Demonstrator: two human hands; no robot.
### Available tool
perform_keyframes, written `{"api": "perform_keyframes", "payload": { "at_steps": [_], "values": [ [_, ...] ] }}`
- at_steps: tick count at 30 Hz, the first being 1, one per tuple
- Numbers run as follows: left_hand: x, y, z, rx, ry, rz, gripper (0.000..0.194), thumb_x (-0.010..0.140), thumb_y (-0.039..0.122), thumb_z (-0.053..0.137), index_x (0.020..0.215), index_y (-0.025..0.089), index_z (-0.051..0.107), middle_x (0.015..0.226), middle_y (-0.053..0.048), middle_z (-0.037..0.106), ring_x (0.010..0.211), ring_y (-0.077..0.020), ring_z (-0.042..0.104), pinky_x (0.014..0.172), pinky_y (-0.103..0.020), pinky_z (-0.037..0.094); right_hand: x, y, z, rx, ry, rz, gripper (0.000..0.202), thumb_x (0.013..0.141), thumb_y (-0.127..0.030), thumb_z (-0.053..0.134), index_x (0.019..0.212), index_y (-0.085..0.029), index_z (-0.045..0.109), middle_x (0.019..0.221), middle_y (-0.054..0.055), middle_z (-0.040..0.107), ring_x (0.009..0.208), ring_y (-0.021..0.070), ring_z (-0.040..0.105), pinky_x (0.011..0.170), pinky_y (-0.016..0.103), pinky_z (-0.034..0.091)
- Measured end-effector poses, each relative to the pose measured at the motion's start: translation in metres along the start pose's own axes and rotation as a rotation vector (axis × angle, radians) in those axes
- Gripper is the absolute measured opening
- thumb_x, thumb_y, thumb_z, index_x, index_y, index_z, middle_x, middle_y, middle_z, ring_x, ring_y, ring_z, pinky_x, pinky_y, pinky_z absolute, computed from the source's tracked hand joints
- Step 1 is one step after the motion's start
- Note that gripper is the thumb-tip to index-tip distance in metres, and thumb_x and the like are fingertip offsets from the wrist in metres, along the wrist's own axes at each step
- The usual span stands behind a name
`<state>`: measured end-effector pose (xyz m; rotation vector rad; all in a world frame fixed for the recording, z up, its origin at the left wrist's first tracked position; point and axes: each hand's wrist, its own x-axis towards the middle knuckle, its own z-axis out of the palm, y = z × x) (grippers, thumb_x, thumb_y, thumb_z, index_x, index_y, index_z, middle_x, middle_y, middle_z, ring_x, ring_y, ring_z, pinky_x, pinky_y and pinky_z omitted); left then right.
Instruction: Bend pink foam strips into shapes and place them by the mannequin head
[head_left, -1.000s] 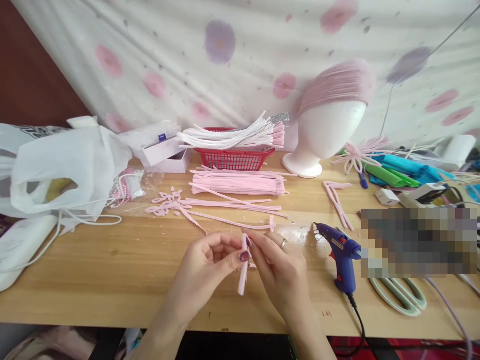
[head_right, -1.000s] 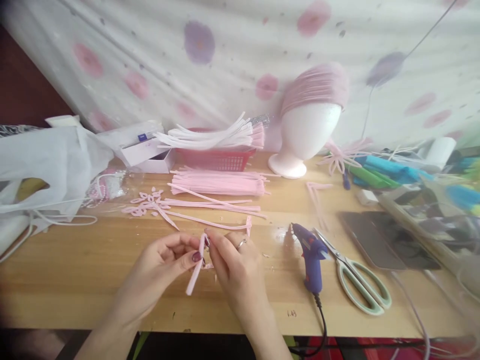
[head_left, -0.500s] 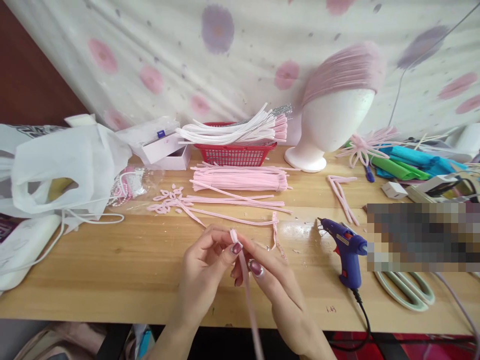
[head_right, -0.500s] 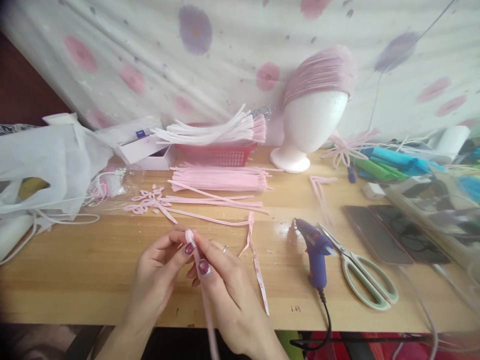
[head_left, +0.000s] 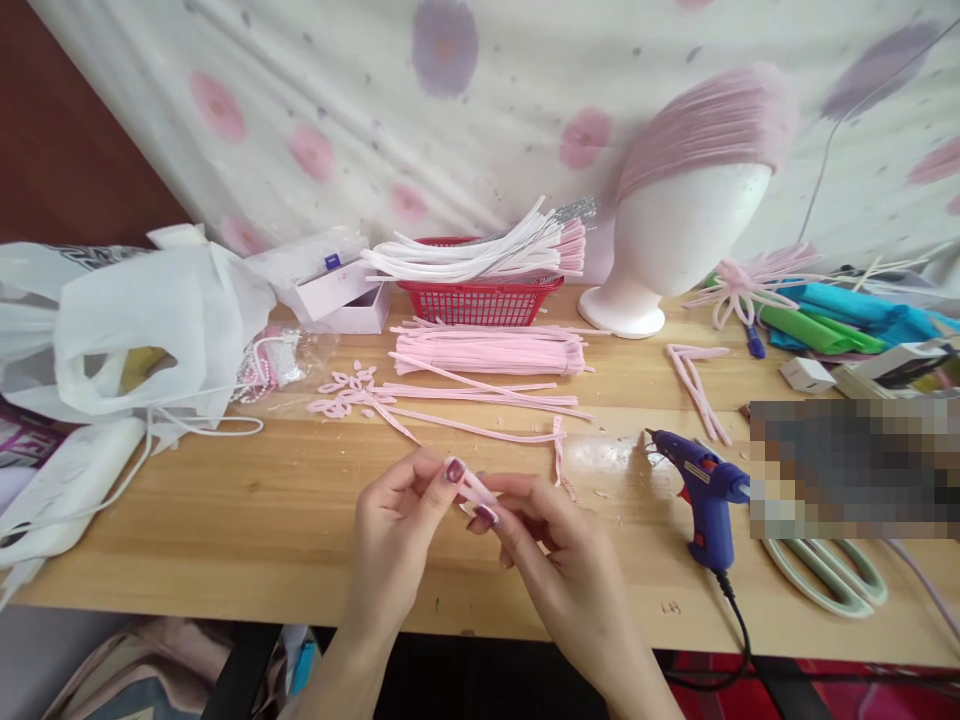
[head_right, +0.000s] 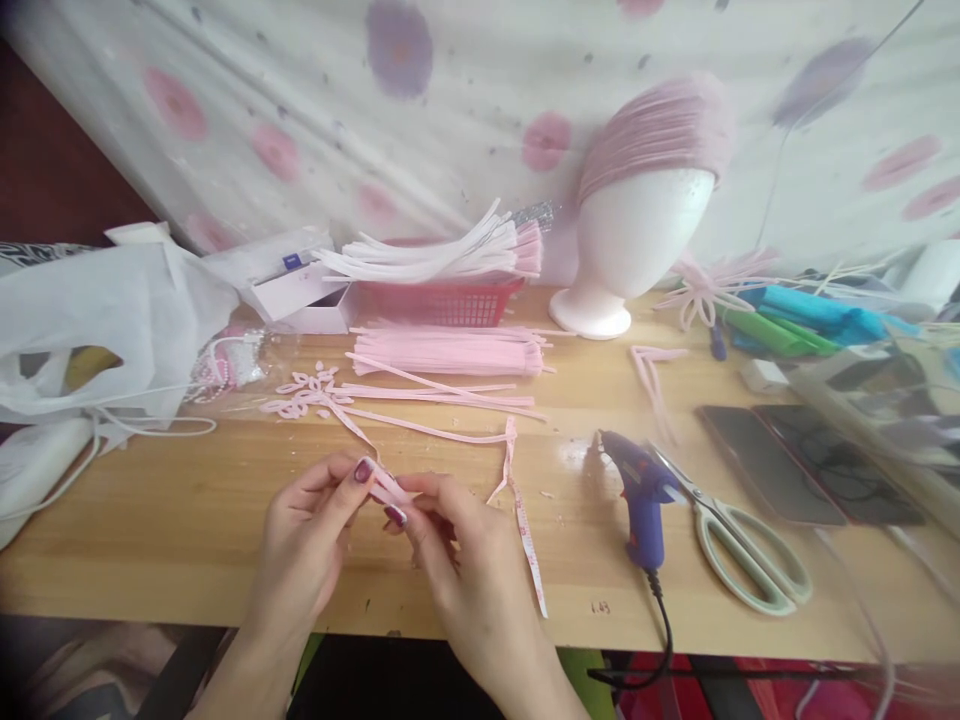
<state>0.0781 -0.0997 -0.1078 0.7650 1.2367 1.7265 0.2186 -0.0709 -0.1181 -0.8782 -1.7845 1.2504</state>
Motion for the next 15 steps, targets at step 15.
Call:
{"api": "perform_keyframes", "payload": {
  "at_steps": [15],
  "values": [
    [-0.001,-0.016,-0.004,-0.302,0.039,-0.010,0.022,0.073,0.033,0.084,0.071,0.019,0.067,0.088,0.000,0.063,0.076,-0.0121,0.061,0.068,-0.023,0.051,-0.001,-0.007,0.000,-0.191,-0.173,0.021,0.034,0.104,-0.030,0.037,0.072,-0.022,0.043,0.063,-0.004,0.051,0.055,0.0105,0.051,0.055,0.022,0.037]
  ]
}}
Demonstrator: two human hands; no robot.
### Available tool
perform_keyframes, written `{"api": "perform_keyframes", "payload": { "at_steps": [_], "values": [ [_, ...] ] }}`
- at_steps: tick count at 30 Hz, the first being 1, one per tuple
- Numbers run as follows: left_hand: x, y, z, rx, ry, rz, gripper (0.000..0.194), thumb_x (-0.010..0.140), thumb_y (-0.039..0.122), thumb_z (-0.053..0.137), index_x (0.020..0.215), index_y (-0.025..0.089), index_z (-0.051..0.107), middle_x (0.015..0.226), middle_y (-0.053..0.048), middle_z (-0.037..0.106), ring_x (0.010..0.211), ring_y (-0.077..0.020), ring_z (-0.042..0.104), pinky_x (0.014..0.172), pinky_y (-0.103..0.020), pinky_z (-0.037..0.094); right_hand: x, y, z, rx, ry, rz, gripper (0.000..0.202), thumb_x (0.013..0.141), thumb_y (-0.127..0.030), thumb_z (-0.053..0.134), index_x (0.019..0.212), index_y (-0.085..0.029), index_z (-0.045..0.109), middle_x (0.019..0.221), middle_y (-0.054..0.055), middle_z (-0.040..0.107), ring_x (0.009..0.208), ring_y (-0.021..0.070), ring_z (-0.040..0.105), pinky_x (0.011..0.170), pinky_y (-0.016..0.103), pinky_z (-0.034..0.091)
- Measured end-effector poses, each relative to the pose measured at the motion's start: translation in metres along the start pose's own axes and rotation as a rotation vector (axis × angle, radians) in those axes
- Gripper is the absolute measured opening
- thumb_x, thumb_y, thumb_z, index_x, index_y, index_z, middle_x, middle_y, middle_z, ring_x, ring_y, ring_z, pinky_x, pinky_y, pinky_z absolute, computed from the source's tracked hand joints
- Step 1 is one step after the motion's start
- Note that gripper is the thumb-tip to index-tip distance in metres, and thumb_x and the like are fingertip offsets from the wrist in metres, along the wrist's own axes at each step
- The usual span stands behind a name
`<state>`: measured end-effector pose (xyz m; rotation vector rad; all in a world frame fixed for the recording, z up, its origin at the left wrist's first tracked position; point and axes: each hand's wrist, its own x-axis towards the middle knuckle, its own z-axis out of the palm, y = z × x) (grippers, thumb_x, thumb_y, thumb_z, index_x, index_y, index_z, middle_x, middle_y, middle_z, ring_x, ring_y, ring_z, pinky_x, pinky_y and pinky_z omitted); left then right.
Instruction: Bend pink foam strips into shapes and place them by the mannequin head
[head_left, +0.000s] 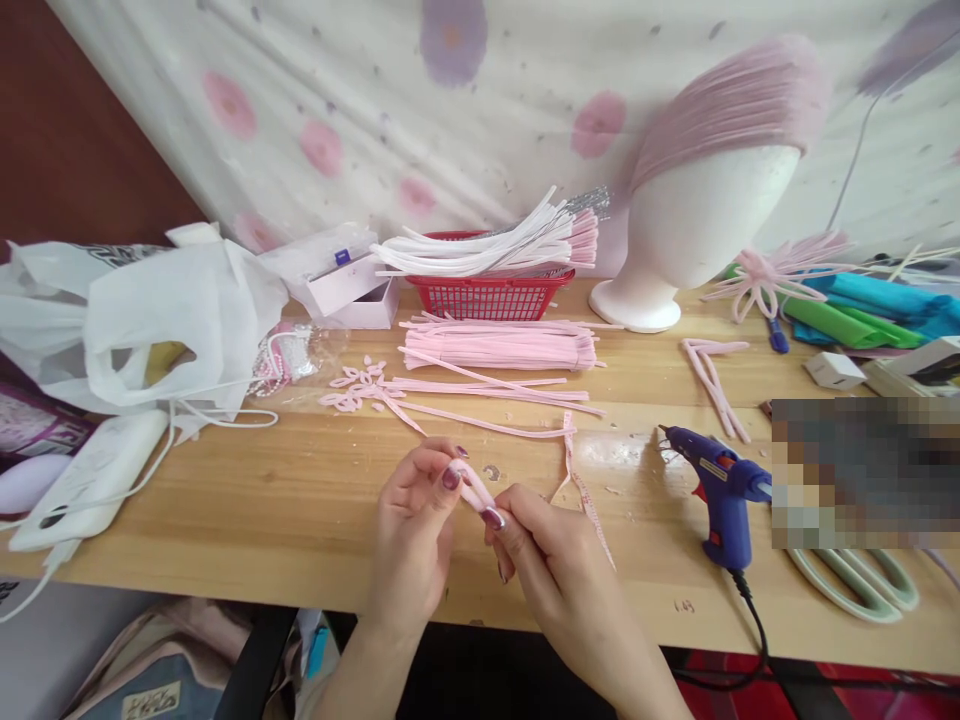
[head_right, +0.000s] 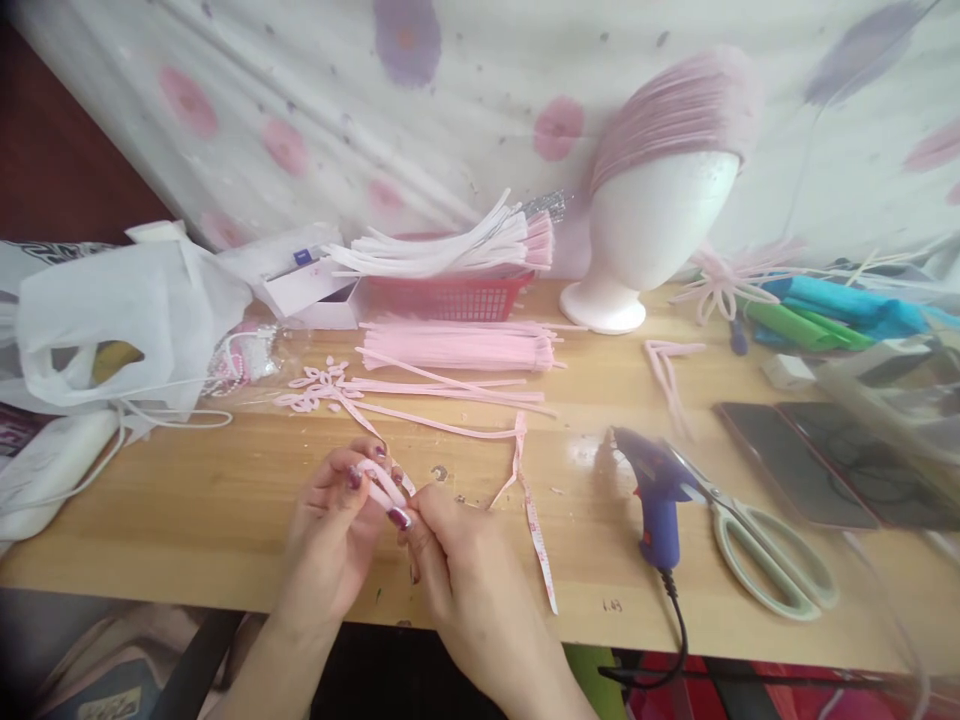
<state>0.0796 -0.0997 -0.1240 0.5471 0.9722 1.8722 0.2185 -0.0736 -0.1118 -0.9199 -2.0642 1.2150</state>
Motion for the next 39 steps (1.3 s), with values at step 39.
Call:
{"api": "perform_keyframes", "payload": {
  "at_steps": [39],
  "values": [
    [0.005,0.004,0.007,-0.288,0.072,-0.169,0.025,0.064,0.041,0.090,0.074,0.024,0.076,0.068,0.006,0.072,0.061,-0.0086,0.067,0.084,-0.031,0.061,0.005,-0.001,0.013,-0.351,0.003,-0.275,0.024,0.096,-0.010,0.038,0.077,-0.022,0.044,0.061,-0.002,0.052,0.049,0.0135,0.048,0.048,0.024,0.033]
  ]
}}
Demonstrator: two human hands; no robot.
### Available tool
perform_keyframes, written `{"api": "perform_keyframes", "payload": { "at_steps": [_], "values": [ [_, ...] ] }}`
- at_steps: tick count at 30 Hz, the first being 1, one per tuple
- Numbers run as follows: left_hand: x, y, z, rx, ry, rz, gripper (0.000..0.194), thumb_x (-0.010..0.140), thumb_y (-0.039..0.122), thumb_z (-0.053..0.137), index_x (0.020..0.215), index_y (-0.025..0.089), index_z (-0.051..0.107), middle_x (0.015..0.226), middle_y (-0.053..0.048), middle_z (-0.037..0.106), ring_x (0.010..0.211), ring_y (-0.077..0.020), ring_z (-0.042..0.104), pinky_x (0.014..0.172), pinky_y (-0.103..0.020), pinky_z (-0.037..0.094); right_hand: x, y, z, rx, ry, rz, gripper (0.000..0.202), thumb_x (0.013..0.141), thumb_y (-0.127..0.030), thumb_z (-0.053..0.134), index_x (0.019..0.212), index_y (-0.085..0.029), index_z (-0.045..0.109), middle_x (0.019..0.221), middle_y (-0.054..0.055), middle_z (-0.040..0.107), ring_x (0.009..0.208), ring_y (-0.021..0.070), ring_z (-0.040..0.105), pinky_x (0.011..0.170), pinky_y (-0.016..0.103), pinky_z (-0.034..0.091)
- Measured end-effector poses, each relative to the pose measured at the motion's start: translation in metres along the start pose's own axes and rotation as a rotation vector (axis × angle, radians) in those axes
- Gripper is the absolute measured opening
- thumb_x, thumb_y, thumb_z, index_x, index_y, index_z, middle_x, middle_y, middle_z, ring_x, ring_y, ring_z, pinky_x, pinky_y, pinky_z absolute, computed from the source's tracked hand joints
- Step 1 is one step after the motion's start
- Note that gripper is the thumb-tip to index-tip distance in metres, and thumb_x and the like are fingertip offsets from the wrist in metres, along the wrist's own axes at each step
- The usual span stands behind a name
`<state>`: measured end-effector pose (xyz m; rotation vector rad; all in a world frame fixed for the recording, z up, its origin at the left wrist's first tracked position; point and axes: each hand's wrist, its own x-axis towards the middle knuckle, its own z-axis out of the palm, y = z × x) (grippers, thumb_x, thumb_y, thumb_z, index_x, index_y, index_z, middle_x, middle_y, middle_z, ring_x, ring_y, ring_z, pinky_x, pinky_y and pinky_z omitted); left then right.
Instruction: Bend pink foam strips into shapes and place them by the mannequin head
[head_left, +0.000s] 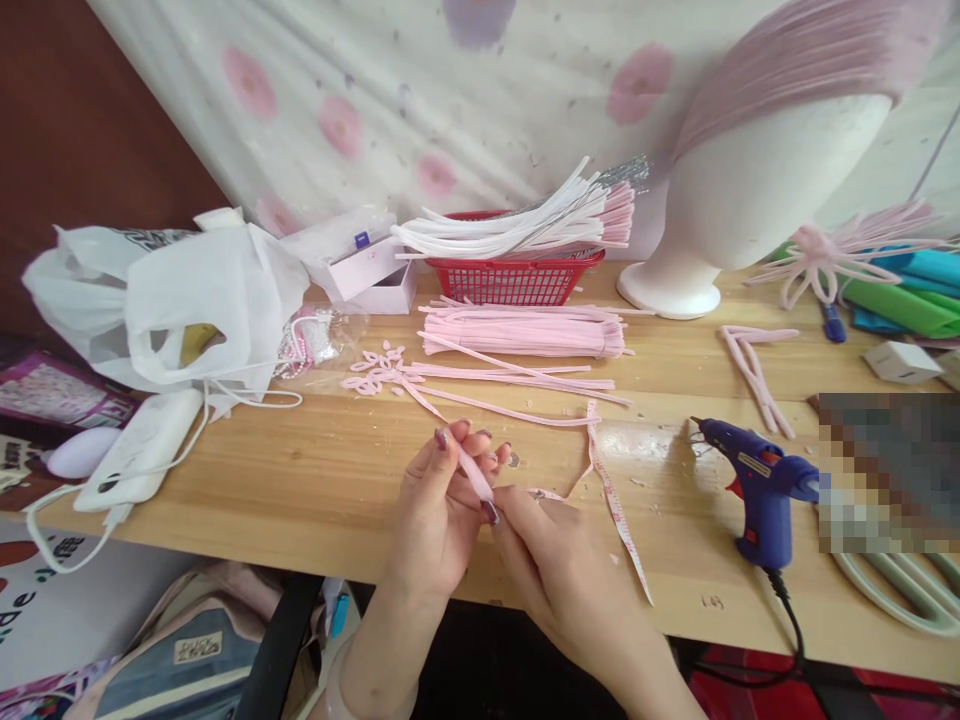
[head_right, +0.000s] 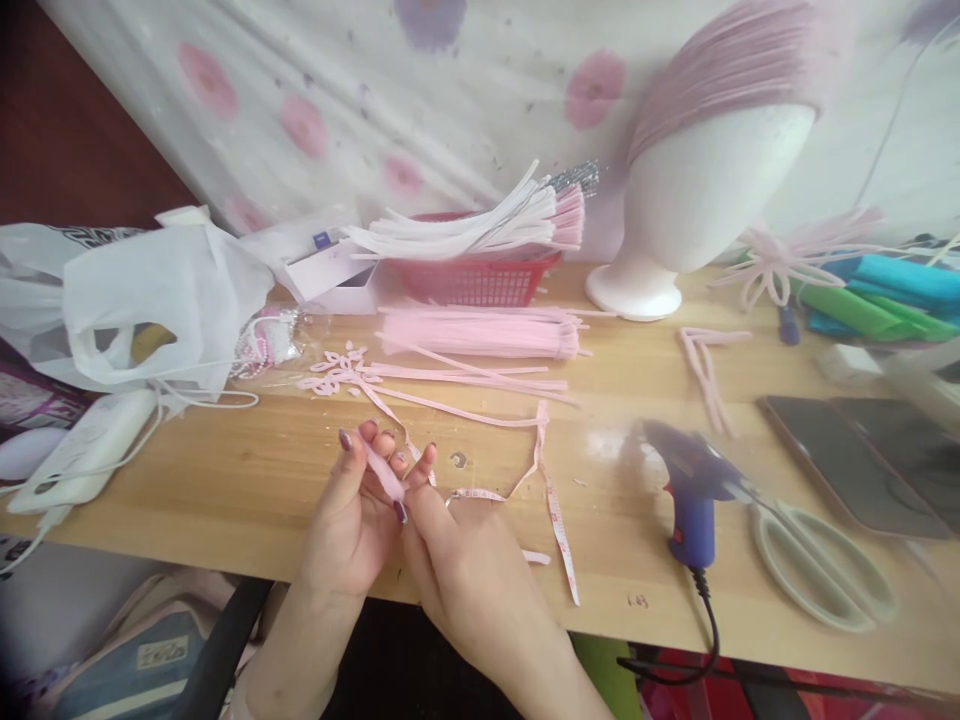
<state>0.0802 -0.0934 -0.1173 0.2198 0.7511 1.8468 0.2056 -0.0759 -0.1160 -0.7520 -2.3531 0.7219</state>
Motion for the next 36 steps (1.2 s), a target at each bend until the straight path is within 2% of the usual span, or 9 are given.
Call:
{"api": "perform_keyframes", "payload": {
  "at_steps": [3,7,11,14,18,24,32,36],
  "values": [
    [0.000,0.001,-0.005,0.064,-0.035,-0.030,0.031,0.066,0.046,0.087,0.080,0.022,0.077,0.070,0.002,0.073,0.062,-0.0108,0.067,0.073,-0.028,0.061,0.000,-0.001,-0.003,0.177,0.010,0.020,0.024,0.096,-0.010,0.040,0.075,-0.023,0.037,0.061,-0.005,0.045,0.050,0.0106,0.042,0.050,0.021,0.031],
    [-0.007,-0.001,-0.014,0.209,-0.091,-0.094,0.035,0.068,0.047,0.086,0.084,0.018,0.077,0.076,-0.003,0.075,0.068,-0.0122,0.067,0.061,-0.020,0.054,-0.001,0.000,-0.005,0.207,0.025,0.029,0.023,0.094,-0.009,0.041,0.077,-0.022,0.037,0.062,-0.006,0.043,0.050,0.0086,0.039,0.049,0.020,0.028],
    [-0.015,-0.004,-0.017,0.336,-0.032,-0.027,0.026,0.070,0.038,0.087,0.086,0.019,0.077,0.090,-0.004,0.076,0.082,-0.0124,0.066,0.072,-0.019,0.053,-0.001,0.003,-0.003,0.115,0.046,0.033,0.020,0.094,-0.009,0.041,0.078,-0.021,0.040,0.060,-0.006,0.041,0.048,0.0081,0.038,0.048,0.020,0.025],
    [-0.016,-0.004,-0.016,0.377,-0.046,0.003,0.026,0.076,0.040,0.082,0.090,0.019,0.077,0.093,-0.005,0.074,0.084,-0.0125,0.064,0.074,-0.019,0.051,-0.001,0.004,-0.002,0.066,0.047,0.020,0.022,0.095,-0.011,0.040,0.076,-0.021,0.041,0.060,-0.006,0.040,0.048,0.0087,0.038,0.048,0.021,0.025],
    [-0.016,-0.004,-0.014,0.339,-0.092,0.005,0.022,0.082,0.040,0.076,0.088,0.018,0.074,0.084,-0.003,0.069,0.075,-0.0114,0.060,0.066,-0.020,0.048,-0.001,0.003,-0.002,0.050,0.037,0.020,0.022,0.095,-0.013,0.039,0.075,-0.021,0.041,0.059,-0.005,0.040,0.047,0.0091,0.038,0.048,0.022,0.025],
    [-0.019,-0.005,-0.015,0.275,-0.147,-0.011,0.019,0.085,0.038,0.074,0.090,0.020,0.070,0.087,-0.001,0.066,0.075,-0.0098,0.059,0.067,-0.019,0.048,-0.003,0.001,-0.005,0.139,0.002,0.028,0.022,0.094,-0.012,0.040,0.074,-0.021,0.037,0.060,-0.005,0.041,0.050,0.0084,0.038,0.050,0.021,0.027],
    [-0.017,-0.004,-0.024,0.143,-0.256,-0.099,0.014,0.085,0.033,0.074,0.086,0.021,0.069,0.090,-0.002,0.062,0.078,-0.0116,0.059,0.070,-0.021,0.049,-0.005,0.000,-0.007,0.217,-0.032,0.008,0.024,0.093,-0.011,0.040,0.072,-0.021,0.032,0.063,-0.004,0.039,0.056,0.0095,0.037,0.054,0.022,0.027],
    [-0.019,-0.005,-0.026,0.068,-0.309,-0.168,0.016,0.083,0.034,0.076,0.082,0.020,0.068,0.089,-0.001,0.061,0.081,-0.0123,0.060,0.072,-0.022,0.050,-0.007,0.002,-0.009,0.344,-0.071,0.015,0.027,0.094,-0.010,0.041,0.072,-0.021,0.030,0.062,-0.006,0.036,0.055,0.0083,0.035,0.054,0.021,0.028]
  ]
}}
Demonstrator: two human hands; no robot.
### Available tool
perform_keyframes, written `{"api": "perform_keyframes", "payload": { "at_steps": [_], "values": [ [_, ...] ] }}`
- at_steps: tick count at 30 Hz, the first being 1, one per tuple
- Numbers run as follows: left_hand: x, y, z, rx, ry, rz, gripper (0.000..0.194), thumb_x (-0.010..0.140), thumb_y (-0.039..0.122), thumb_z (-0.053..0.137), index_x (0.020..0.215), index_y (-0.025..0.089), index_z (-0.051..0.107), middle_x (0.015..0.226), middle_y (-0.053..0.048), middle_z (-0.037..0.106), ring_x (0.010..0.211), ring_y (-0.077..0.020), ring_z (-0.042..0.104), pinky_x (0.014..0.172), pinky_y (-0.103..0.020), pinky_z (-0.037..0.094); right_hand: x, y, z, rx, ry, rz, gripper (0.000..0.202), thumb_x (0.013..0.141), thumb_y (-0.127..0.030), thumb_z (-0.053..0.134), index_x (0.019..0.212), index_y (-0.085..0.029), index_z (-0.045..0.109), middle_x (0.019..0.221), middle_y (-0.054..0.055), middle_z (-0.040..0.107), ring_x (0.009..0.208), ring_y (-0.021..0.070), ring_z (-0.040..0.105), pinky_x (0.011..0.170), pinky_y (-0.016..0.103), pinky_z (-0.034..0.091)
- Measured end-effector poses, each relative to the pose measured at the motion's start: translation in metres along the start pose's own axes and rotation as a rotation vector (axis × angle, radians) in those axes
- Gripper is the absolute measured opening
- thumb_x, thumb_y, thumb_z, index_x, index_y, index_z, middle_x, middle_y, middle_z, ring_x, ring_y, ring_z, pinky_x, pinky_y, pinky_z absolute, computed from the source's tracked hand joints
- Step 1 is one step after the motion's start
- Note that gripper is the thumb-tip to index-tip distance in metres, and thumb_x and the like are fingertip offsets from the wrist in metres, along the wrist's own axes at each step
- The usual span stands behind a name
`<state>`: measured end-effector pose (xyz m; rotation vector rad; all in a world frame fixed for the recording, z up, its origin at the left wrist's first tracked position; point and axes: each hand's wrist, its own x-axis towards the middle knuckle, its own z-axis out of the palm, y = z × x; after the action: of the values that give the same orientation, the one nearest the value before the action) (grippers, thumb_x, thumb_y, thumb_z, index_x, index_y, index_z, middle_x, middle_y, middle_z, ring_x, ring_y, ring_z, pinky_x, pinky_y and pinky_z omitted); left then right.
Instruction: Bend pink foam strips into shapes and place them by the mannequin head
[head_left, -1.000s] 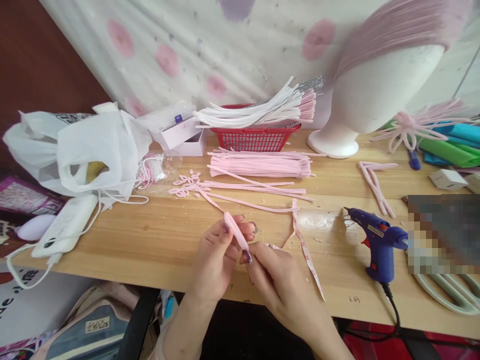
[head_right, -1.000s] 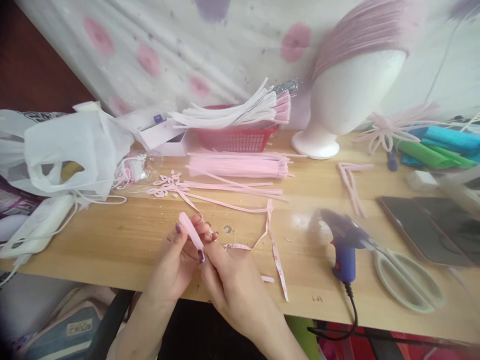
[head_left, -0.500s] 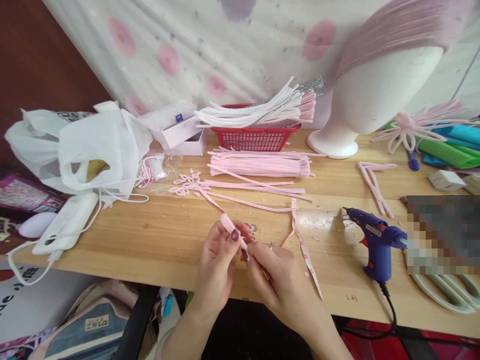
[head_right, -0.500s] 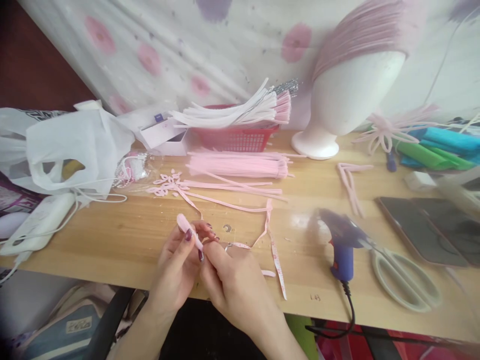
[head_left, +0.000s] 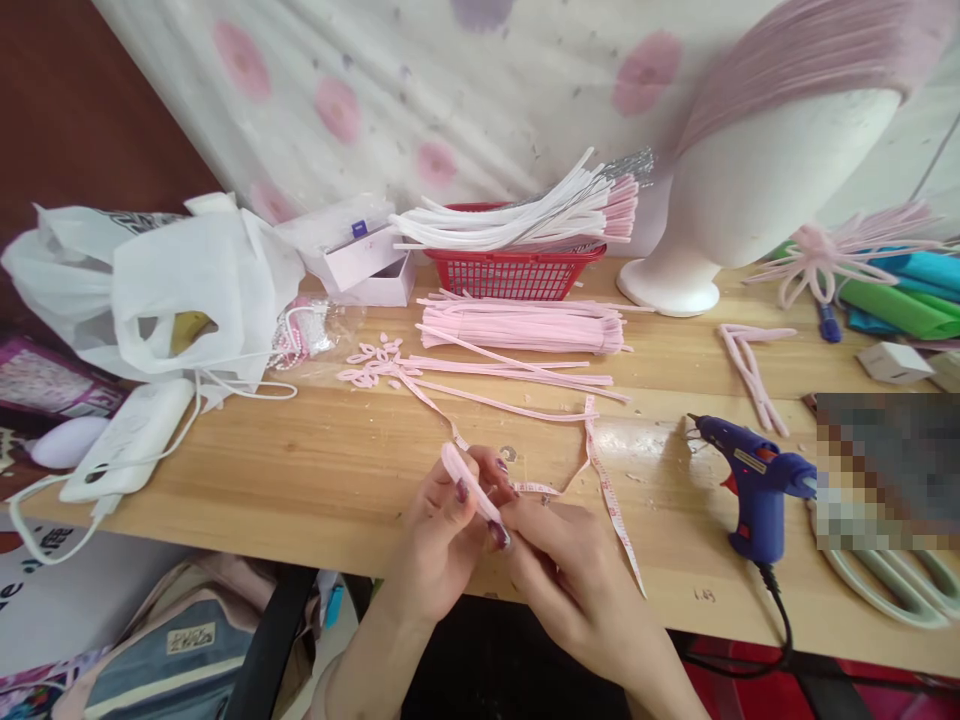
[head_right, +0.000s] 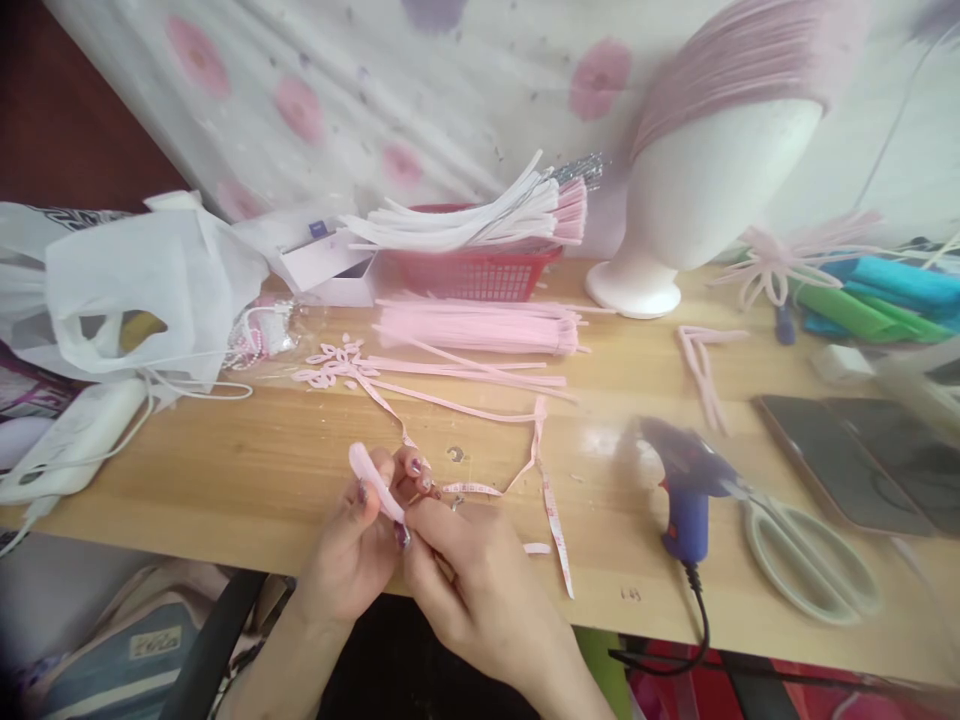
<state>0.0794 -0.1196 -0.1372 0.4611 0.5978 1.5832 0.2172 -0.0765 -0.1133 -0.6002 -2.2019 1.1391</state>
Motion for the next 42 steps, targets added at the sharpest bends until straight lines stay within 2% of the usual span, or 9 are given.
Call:
{"api": "perform_keyframes", "payload": {
  "at_steps": [7,11,17,21,24,28,34,38,42],
  "values": [
    [0.006,0.002,-0.002,-0.047,0.016,0.050,0.032,0.079,0.051,0.076,0.092,0.022,0.074,0.077,0.001,0.066,0.078,-0.0133,0.064,0.083,-0.029,0.053,-0.005,0.001,0.000,0.111,-0.010,0.043,0.028,0.096,-0.013,0.041,0.070,-0.021,0.034,0.060,-0.006,0.036,0.053,0.0080,0.035,0.052,0.022,0.028],
    [0.010,0.006,0.001,-0.032,0.043,0.061,0.022,0.076,0.045,0.081,0.073,0.023,0.076,0.062,0.004,0.065,0.071,-0.0111,0.065,0.088,-0.030,0.054,-0.005,-0.003,0.002,0.136,-0.023,0.066,0.032,0.097,-0.017,0.041,0.066,-0.021,0.036,0.057,-0.006,0.037,0.050,0.0082,0.035,0.049,0.023,0.027],
    [0.011,0.008,0.008,-0.088,0.098,0.051,0.016,0.070,0.041,0.086,0.071,0.027,0.077,0.064,0.005,0.070,0.067,-0.0111,0.066,0.087,-0.035,0.057,-0.005,-0.008,0.002,0.184,-0.046,0.132,0.027,0.100,-0.022,0.041,0.073,-0.021,0.041,0.062,-0.005,0.040,0.054,0.0098,0.037,0.051,0.022,0.032],
    [0.010,0.006,0.006,-0.058,0.131,0.037,0.015,0.073,0.040,0.084,0.073,0.026,0.078,0.066,0.003,0.072,0.069,-0.0133,0.068,0.082,-0.034,0.058,-0.001,-0.006,0.005,-0.017,0.052,0.120,0.018,0.095,-0.021,0.051,0.079,-0.022,0.043,0.062,-0.005,0.043,0.052,0.0098,0.039,0.049,0.021,0.030],
    [0.011,0.006,0.007,0.026,0.197,0.092,0.017,0.070,0.041,0.086,0.071,0.025,0.078,0.067,0.001,0.074,0.072,-0.0153,0.070,0.079,-0.031,0.058,0.002,-0.004,0.007,-0.245,0.107,0.055,0.019,0.099,-0.019,0.044,0.080,-0.021,0.046,0.062,-0.002,0.052,0.050,0.0117,0.048,0.049,0.022,0.032],
    [0.012,0.007,0.013,0.127,0.327,0.141,0.021,0.065,0.043,0.089,0.070,0.025,0.080,0.067,-0.001,0.076,0.073,-0.0171,0.072,0.071,-0.027,0.056,0.005,0.002,0.011,-0.495,0.087,-0.021,0.032,0.104,-0.022,0.033,0.075,-0.020,0.047,0.057,0.001,0.055,0.046,0.0145,0.051,0.046,0.025,0.029],
    [0.008,0.007,0.019,0.246,0.459,0.243,0.017,0.062,0.038,0.090,0.069,0.025,0.081,0.069,-0.002,0.078,0.074,-0.0187,0.072,0.072,-0.028,0.053,0.005,0.005,0.013,-0.620,0.055,-0.009,0.035,0.104,-0.024,0.028,0.077,-0.018,0.050,0.055,0.002,0.054,0.043,0.0153,0.047,0.044,0.027,0.024],
    [0.009,0.012,0.021,0.251,0.523,0.223,0.018,0.060,0.038,0.090,0.068,0.024,0.080,0.067,-0.002,0.077,0.073,-0.0187,0.072,0.074,-0.029,0.053,0.004,0.002,0.008,-0.348,-0.046,0.056,0.029,0.103,-0.021,0.030,0.079,-0.020,0.047,0.062,0.000,0.054,0.050,0.0145,0.047,0.048,0.026,0.030],
    [0.011,0.014,0.019,0.223,0.511,0.234,0.020,0.057,0.038,0.091,0.064,0.023,0.079,0.062,-0.001,0.075,0.064,-0.0154,0.068,0.072,-0.028,0.052,0.003,0.000,0.006,0.057,-0.051,0.161,0.038,0.106,-0.031,0.031,0.072,-0.021,0.043,0.060,-0.003,0.049,0.053,0.0115,0.047,0.056,0.024,0.037]
  ]
}}
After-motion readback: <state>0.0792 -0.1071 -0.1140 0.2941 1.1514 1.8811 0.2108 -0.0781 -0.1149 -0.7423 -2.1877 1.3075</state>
